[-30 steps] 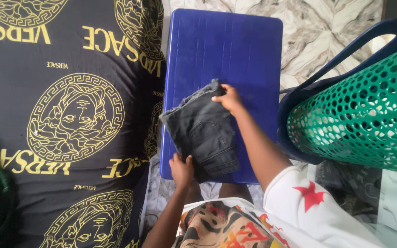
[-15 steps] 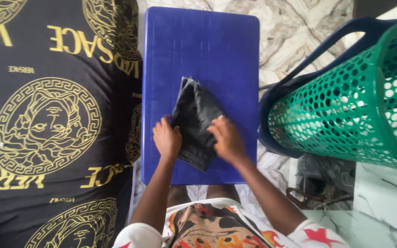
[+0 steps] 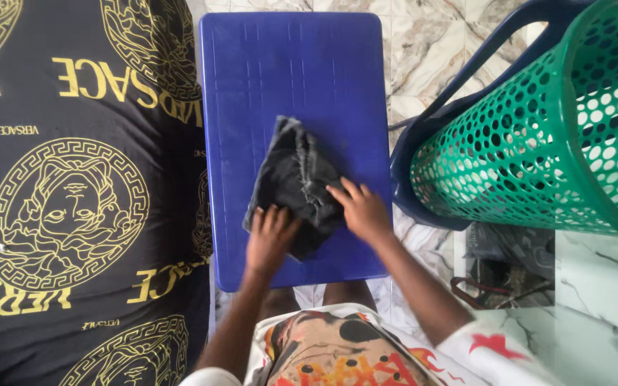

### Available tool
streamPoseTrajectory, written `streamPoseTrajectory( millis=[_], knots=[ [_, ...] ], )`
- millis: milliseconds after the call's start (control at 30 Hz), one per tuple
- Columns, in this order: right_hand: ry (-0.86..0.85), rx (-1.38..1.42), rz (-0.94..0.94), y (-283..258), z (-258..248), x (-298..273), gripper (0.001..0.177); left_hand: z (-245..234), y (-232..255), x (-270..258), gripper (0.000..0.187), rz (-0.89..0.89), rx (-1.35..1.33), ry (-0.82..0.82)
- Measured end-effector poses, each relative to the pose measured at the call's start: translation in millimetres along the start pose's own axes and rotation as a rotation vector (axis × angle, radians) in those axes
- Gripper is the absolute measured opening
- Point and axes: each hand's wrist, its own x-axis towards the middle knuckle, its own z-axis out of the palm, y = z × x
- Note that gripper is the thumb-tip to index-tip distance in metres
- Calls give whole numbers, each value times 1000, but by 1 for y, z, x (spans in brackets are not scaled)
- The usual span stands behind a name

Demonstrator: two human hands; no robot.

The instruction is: The person takes items of clothing from a basket, folds a pair of shorts and a shirt on a small stool, and then places the folded items onto a shelf in a closet.

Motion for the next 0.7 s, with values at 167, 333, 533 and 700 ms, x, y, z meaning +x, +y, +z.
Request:
streamPoseTrajectory(
  millis=[167,333,533,700],
  knots=[
    [-123,-28,307,-62,33,-60,53,-21,-53,26,52,54,262,34],
    [-394,361,352,-121,67,-100,63,-49,-12,33,53,-48,351,-56],
    [-440,392,152,-83,67,-96,37,-38,64,-27,65,-54,-358,-170],
    [-254,156,-216,-34,17,-78,53,-11,58,-72,67,259,-111,145]
  ],
)
